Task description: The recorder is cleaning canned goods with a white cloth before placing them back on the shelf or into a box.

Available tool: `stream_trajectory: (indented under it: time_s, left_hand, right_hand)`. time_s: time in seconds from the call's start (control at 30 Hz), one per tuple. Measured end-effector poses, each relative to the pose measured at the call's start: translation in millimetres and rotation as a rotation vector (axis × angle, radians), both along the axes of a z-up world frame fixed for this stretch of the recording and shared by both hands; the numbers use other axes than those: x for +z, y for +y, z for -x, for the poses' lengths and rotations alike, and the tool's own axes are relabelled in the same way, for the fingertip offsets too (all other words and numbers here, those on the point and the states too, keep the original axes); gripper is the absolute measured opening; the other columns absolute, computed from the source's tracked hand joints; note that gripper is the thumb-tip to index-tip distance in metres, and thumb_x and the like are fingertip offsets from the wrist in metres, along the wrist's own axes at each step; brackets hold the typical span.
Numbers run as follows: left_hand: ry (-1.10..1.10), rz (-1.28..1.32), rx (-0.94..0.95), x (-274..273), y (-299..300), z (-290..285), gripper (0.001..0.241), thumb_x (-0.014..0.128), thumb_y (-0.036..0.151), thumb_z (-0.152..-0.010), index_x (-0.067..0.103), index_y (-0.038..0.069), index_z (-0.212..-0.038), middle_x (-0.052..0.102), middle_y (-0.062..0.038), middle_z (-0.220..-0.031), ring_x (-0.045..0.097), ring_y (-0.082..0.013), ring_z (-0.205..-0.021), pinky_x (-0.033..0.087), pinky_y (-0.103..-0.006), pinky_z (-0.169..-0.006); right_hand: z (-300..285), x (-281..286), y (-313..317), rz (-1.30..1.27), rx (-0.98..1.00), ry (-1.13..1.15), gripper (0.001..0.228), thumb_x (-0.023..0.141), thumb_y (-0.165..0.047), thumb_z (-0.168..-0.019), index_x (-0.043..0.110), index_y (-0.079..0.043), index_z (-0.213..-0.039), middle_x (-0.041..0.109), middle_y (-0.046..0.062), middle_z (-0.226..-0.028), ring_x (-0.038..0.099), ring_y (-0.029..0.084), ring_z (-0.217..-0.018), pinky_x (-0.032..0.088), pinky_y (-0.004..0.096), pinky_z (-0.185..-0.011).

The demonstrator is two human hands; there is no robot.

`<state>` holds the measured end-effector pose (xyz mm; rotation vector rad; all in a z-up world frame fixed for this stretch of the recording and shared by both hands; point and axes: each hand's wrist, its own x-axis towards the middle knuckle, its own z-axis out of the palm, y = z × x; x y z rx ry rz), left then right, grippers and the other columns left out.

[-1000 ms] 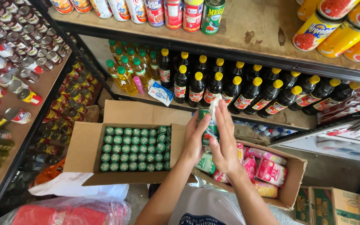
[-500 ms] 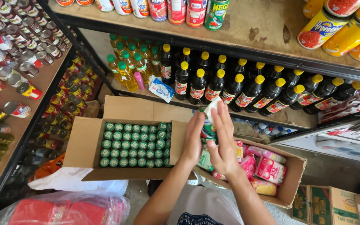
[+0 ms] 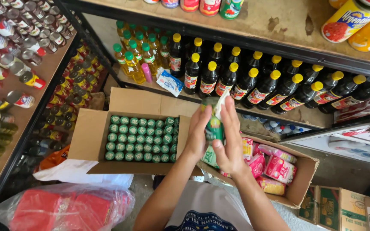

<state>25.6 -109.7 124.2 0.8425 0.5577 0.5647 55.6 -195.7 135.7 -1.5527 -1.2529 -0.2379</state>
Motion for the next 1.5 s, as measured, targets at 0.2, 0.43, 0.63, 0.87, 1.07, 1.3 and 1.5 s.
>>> stream_trajectory:
  time_s: [0.2,0.43,0.63,0.87,1.07,1.3,1.5]
  left_hand:
    - [-0.327,-0.039,0.092,11.2,19.3,-3.4,0.030,0.055,0.035,-0.105,0.049,0.010,-0.120,0.055,0.000,-0.097,0.056,-0.0074,-0.087,0.049,-0.0263,-0.082]
    - [-0.158,-0.205,-0.088,9.7,-3.5,-3.6,0.048,0.050,0.039,-0.105,0.056,0.003,-0.137,0.057,-0.015,-0.134,0.049,-0.0210,-0.126,0.038,-0.0394,-0.111]
    - [-0.229,-0.103,0.045,-25.0,14.9,-19.5,0.073,0.059,0.050,-0.100,0.044,-0.001,-0.150,0.053,-0.023,-0.138,0.052,-0.0308,-0.126,0.036,-0.0469,-0.112]
    - [-0.214,-0.247,-0.048,18.3,-5.0,0.4,0.037,0.053,0.043,-0.104,0.054,0.009,-0.119,0.053,-0.001,-0.101,0.050,-0.0139,-0.098,0.040,-0.0304,-0.090]
    - [-0.249,-0.259,0.002,-3.9,24.0,-13.3,0.046,0.044,0.048,-0.108,0.054,0.005,-0.120,0.053,-0.007,-0.098,0.051,-0.0185,-0.091,0.043,-0.0366,-0.087]
    - [-0.202,-0.279,-0.069,-14.9,6.7,-10.3,0.049,0.044,0.048,-0.107,0.055,0.003,-0.121,0.055,-0.010,-0.098,0.053,-0.0209,-0.090,0.043,-0.0374,-0.084]
    - [-0.146,-0.170,-0.067,-15.6,15.9,-11.9,0.074,0.053,0.058,-0.100,0.047,-0.005,-0.138,0.054,-0.026,-0.124,0.055,-0.0381,-0.114,0.041,-0.0514,-0.104]
  right_hand:
    - [8.7,-30.9,-13.7,0.100,0.004,-0.152,0.072,0.044,-0.052,-0.101,0.042,-0.001,-0.152,0.032,0.023,-0.164,0.020,0.041,-0.155,0.014,0.059,-0.126]
    - [-8.7,2.3,-2.7,0.069,-0.111,-0.098,0.070,0.030,-0.050,-0.108,0.035,0.000,-0.157,0.025,0.020,-0.168,0.015,0.040,-0.157,0.013,0.056,-0.129]
    - [10.2,-33.2,-15.0,0.030,-0.027,-0.058,0.073,0.042,-0.049,-0.104,0.031,-0.002,-0.158,0.024,0.024,-0.168,0.016,0.042,-0.157,0.011,0.059,-0.126]
    - [-7.5,-0.3,-4.6,0.012,-0.090,-0.013,0.071,0.031,-0.050,-0.108,0.028,-0.001,-0.160,0.020,0.021,-0.169,0.013,0.040,-0.158,0.010,0.057,-0.129]
    - [5.7,-25.6,-16.1,0.076,-0.049,-0.031,0.071,0.034,-0.050,-0.105,0.033,-0.002,-0.157,0.027,0.022,-0.167,0.017,0.039,-0.157,0.007,0.057,-0.127]
    - [-14.5,-12.8,-10.1,0.187,-0.166,-0.150,0.075,0.027,-0.059,-0.105,0.038,-0.007,-0.158,0.029,0.016,-0.168,0.017,0.033,-0.158,0.008,0.054,-0.128]
    - [5.6,-3.9,-8.8,0.067,-0.062,0.034,0.069,0.029,-0.052,-0.108,0.034,-0.005,-0.159,0.030,0.020,-0.166,0.022,0.039,-0.156,0.013,0.058,-0.126]
